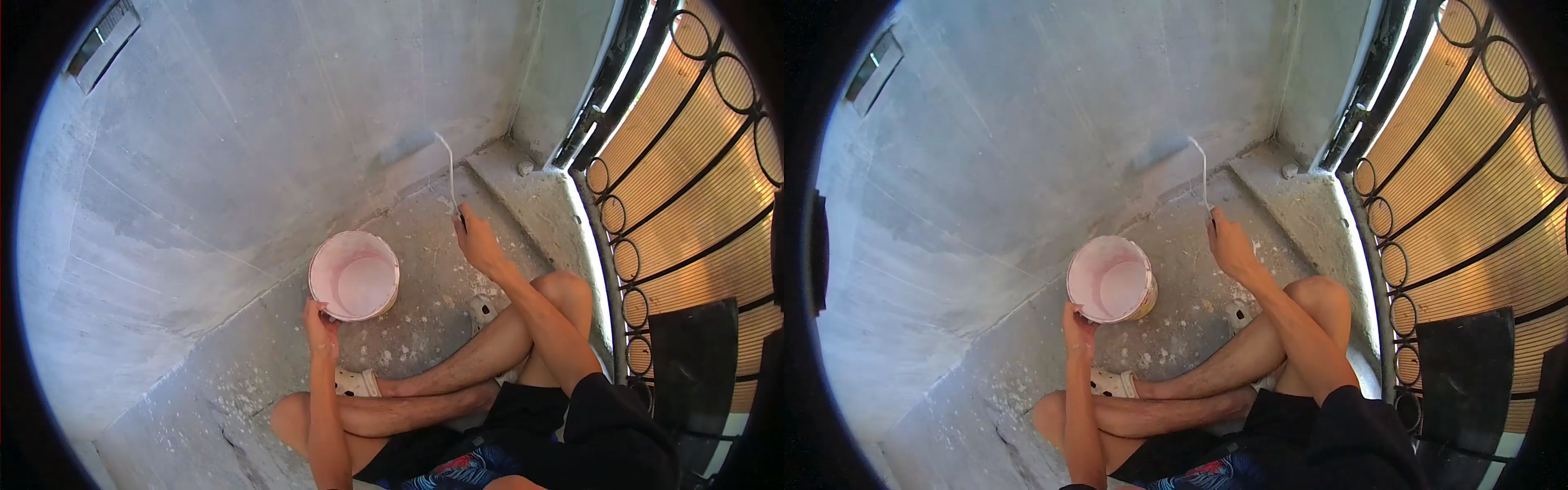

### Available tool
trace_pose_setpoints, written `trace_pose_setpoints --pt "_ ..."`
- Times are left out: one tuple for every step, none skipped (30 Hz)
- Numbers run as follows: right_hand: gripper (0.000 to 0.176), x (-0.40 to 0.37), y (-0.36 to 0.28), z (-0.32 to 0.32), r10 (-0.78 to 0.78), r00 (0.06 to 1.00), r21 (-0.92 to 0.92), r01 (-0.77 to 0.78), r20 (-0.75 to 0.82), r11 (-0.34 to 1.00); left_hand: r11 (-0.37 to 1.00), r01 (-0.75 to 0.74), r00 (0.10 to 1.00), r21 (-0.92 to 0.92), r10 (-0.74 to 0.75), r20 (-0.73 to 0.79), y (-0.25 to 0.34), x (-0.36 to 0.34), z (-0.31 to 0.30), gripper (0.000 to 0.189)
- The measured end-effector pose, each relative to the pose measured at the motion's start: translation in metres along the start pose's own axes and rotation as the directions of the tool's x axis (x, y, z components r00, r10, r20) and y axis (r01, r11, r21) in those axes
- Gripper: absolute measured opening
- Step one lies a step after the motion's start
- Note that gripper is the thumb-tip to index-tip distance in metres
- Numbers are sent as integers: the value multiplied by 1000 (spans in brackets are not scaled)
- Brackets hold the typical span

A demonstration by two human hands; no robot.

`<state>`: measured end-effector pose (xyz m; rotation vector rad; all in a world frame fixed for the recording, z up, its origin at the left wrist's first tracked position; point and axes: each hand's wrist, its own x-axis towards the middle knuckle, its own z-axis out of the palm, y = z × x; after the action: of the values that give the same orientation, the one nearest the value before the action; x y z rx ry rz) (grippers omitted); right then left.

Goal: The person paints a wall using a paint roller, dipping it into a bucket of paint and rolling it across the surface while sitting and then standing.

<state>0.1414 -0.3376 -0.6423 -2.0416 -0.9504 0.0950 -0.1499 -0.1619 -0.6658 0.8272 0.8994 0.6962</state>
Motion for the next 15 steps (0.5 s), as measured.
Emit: trace_pose_setpoints --pt "20 2 -3 -1 -18 999 22 18 -35 1000 1000 2 1000 -8 -1 14 -1 1 -2 35" --pt "20 6 -10 -3 -11 1000 23 12 -29 1000 1000 2 1000 -16 -2 29 -2 2 -2 35" --pt "20 11 -19 -5 0 999 44 2 -45 999 1000 9 1000 -12 -9 24 -2 2 -1 35" --pt "21 14 -26 -7 13 998 67 -9 -61 998 1000 1 1000 -12 -1 18 -2 1 0 37" --pt "21 14 -25 -9 24 998 73 -20 -55 997 1000 -6 1000 -8 7 11 -2 1 -1 38" --pt "20 13 -22 -10 47 998 71 -45 -35 996 1000 4 1000 1 -4 4 -2 1 -4 38" --pt "20 10 -18 -12 72 997 67 -71 -13 995 1000 8 1000 11 -8 4 -3 2 -9 40" --pt "20 7 -15 -14 87 996 67 -87 -3 994 1000 14 1000 20 -14 6 -4 3 -11 42" --pt "21 5 -12 -17 70 997 42 -69 -16 997 999 29 1000 25 -29 -1 -4 5 -13 42" --pt "22 4 -13 -20 51 998 23 -51 -25 998 1000 -1 1000 -1 1 -17 3 5 -13 43" --pt "22 3 -16 -25 64 998 28 -64 -13 998 999 -32 999 -24 31 -36 8 4 -13 44" --pt "26 2 -27 -34 138 990 48 -139 14 989 1000 -26 999 -13 25 -48 10 2 -17 44" --pt "30 8 -35 -40 195 980 70 -197 37 978 998 -56 996 -6 55 -68 13 1 -22 45" --pt "30 15 -37 -42 171 985 85 -173 35 981 995 -103 991 -7 102 -84 18 4 -22 46" --pt "34 17 -37 -44 259 962 223 -272 87 936 996 -94 989 12 95 -110 23 0 -15 46"
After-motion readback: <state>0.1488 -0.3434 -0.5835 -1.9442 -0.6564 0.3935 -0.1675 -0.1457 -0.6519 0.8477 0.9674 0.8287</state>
